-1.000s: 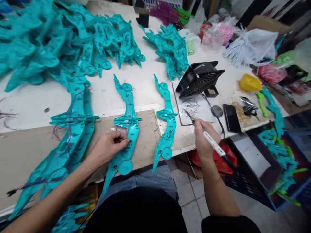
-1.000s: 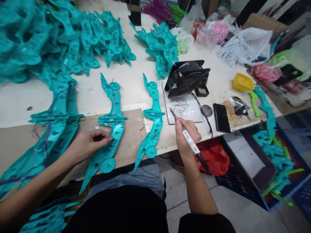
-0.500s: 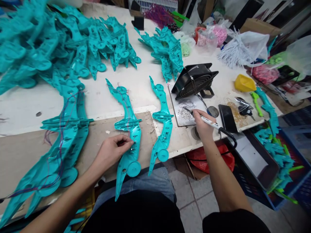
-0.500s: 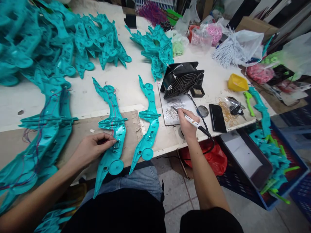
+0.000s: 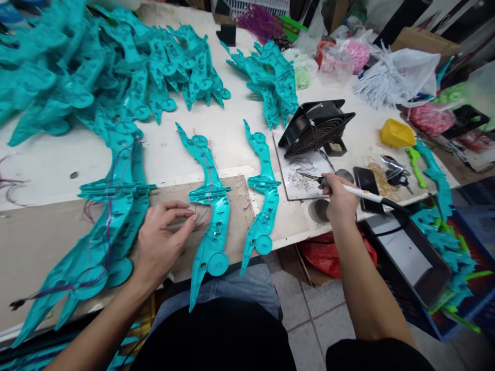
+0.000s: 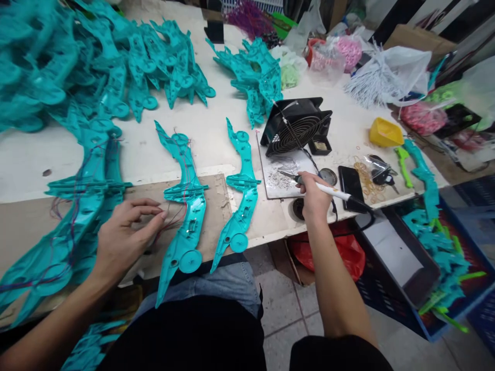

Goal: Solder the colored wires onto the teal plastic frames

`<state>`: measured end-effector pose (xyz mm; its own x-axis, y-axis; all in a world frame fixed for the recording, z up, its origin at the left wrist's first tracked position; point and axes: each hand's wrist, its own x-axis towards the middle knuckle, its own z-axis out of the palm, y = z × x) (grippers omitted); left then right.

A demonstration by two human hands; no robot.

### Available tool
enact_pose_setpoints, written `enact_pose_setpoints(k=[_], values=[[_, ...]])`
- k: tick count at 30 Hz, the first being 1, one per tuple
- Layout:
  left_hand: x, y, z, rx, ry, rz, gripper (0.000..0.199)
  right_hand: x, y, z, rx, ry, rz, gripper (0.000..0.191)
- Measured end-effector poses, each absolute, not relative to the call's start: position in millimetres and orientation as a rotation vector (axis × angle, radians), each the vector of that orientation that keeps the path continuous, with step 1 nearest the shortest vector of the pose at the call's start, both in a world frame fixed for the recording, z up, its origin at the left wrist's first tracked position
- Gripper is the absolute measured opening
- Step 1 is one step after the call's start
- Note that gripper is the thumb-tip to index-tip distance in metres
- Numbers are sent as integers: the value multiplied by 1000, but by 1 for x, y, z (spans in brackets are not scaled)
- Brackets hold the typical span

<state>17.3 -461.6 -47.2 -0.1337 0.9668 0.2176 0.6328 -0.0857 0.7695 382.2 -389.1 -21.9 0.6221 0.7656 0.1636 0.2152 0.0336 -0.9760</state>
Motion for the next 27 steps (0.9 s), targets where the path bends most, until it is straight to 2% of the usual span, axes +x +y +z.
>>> enact_pose_setpoints(k=[7, 11, 15, 27], values=[[14, -452, -43, 1345, 1433, 1082, 24, 342, -414, -12, -1372, -969, 534, 10], [11, -444, -31, 1352, 1322, 931, 19, 305, -437, -8, -1281, -1022, 615, 7], [13, -444, -24, 1250, 1229, 751, 25, 280, -459, -13, -1269, -1111, 643, 8], [20, -458, -37, 1558, 1456, 680, 15, 255, -496, -19, -1068, -1728, 735, 25]])
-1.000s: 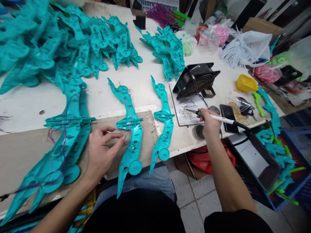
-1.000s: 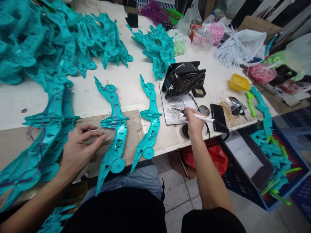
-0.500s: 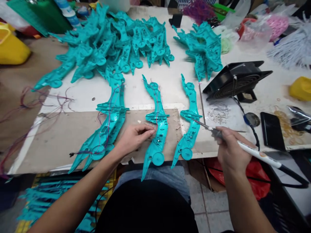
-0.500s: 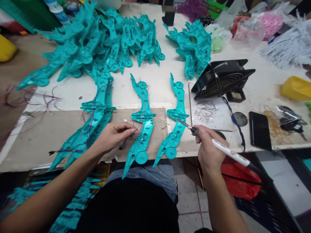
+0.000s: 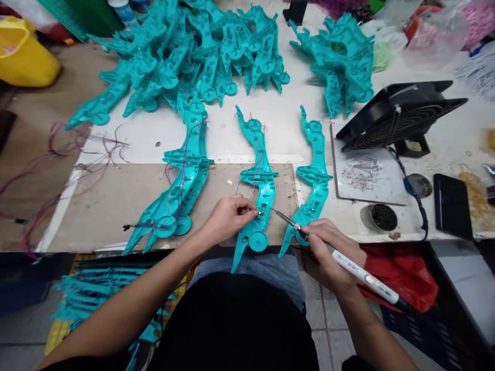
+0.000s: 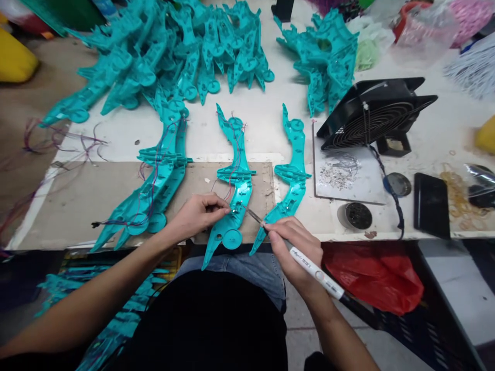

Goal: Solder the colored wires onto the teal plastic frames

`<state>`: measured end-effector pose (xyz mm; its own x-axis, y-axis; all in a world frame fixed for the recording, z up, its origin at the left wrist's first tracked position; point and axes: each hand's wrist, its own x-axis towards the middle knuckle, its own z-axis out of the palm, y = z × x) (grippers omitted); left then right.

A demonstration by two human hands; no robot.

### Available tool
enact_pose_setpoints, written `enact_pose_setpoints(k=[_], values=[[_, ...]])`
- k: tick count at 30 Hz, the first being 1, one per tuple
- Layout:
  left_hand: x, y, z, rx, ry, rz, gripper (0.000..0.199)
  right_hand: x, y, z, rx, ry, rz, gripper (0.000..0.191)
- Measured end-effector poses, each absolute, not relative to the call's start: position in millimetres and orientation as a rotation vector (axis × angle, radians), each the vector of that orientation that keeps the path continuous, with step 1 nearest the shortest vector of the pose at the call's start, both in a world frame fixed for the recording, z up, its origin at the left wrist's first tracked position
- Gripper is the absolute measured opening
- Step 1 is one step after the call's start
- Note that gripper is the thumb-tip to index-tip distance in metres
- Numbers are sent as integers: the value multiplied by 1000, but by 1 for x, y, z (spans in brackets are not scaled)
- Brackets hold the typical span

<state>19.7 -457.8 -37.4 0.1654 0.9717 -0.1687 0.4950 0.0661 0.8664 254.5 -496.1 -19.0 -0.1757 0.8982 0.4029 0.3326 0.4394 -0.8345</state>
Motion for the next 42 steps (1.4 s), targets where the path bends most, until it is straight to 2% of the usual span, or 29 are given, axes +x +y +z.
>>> enact_pose_setpoints(k=[11, 20, 42], values=[[16, -462, -37, 1770, 1419, 601, 20, 243, -498, -16, -996, -1874, 657, 24], [18, -463, -39, 1830, 1483, 567, 13, 239, -498, -14, -1031, -1867, 674, 20], [22, -453, -32, 1900, 1514, 465, 12, 237, -495, -26, -912, -2042, 577, 25]])
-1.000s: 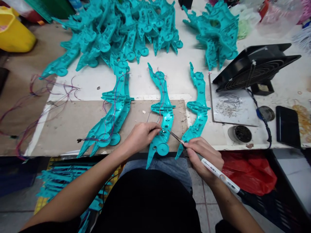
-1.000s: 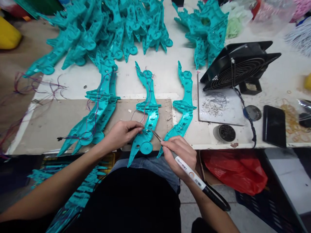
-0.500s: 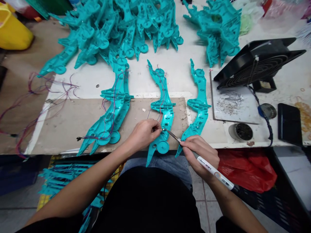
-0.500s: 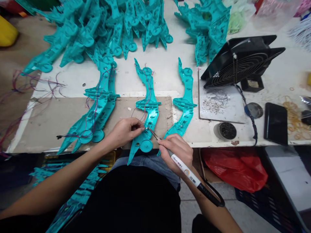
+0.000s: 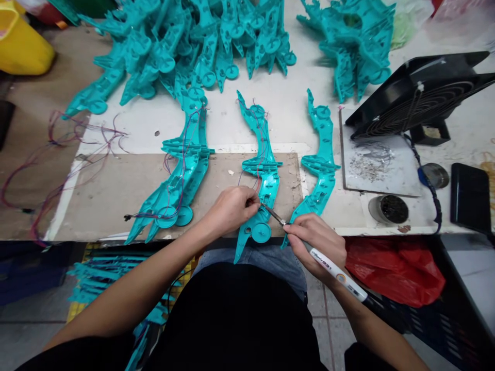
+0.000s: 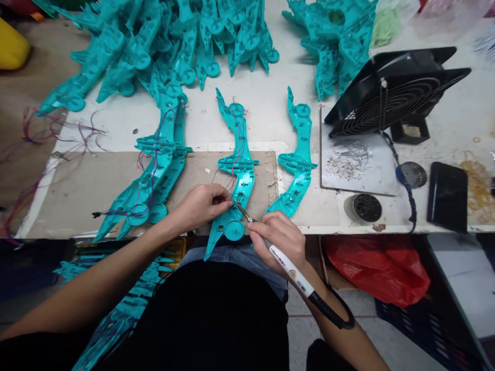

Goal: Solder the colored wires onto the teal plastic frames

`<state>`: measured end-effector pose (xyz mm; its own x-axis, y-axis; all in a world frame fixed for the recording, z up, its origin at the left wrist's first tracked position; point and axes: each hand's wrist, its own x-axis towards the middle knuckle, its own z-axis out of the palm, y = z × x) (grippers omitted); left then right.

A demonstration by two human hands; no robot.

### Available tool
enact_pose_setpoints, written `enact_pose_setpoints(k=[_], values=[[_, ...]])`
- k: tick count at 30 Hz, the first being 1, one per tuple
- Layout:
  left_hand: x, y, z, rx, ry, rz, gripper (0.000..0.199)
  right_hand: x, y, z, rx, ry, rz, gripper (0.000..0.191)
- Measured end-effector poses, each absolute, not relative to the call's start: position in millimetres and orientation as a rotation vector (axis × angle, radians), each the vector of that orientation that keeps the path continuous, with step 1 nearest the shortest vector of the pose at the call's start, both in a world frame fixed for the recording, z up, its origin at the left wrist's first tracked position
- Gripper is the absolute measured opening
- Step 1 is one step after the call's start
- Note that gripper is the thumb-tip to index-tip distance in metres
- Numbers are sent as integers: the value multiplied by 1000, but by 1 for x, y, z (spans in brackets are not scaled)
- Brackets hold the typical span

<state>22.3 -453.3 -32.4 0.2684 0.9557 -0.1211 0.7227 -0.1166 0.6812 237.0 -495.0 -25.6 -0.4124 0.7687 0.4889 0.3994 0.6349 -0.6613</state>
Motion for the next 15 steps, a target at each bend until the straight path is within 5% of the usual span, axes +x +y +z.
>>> enact_pose_setpoints(k=[15], values=[[24, -453, -30, 1905, 1513, 429, 13, 241, -496, -25, -940, -2013, 616, 24]])
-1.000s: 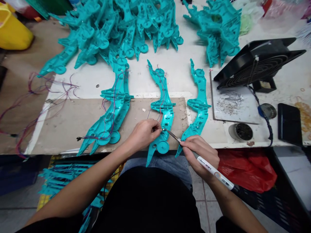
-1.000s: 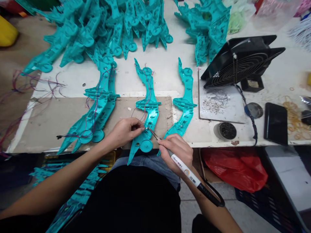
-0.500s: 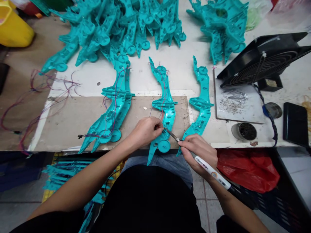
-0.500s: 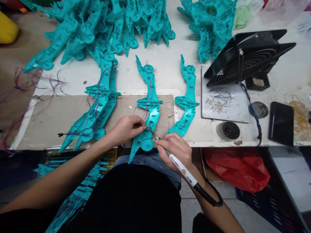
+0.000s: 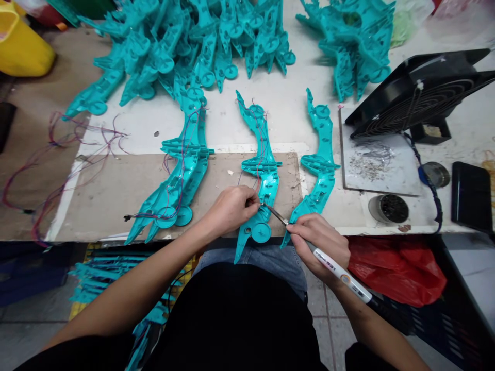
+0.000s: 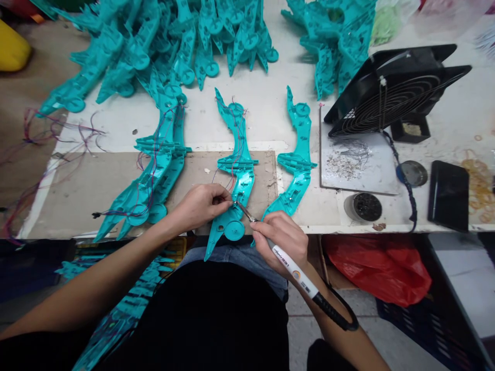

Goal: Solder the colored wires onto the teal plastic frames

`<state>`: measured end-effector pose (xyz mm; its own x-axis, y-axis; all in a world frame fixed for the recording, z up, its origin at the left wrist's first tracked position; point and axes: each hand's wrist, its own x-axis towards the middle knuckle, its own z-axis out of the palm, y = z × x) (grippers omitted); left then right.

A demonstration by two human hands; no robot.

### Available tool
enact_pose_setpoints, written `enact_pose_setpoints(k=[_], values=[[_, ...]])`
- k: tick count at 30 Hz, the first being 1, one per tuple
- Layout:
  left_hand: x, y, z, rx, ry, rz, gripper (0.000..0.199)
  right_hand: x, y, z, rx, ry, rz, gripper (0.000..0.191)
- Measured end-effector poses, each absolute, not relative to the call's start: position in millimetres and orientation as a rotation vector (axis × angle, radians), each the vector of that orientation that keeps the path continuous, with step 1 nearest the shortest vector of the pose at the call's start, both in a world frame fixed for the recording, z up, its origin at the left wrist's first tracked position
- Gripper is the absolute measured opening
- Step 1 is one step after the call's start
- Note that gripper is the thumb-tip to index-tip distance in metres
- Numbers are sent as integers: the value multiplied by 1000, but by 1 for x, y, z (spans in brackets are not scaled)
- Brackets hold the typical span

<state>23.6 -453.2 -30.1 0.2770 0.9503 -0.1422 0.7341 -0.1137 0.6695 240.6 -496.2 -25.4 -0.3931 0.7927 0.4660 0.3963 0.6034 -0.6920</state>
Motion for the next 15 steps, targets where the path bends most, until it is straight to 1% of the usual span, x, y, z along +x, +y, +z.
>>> enact_pose_setpoints(k=[7, 15], values=[[23, -453, -31, 1907, 1511, 427, 13, 243, -498, -24, -900, -2018, 632, 25], [24, -453, -32, 1894, 1512, 416, 11, 251, -501, -21, -948, -1934, 610, 25]])
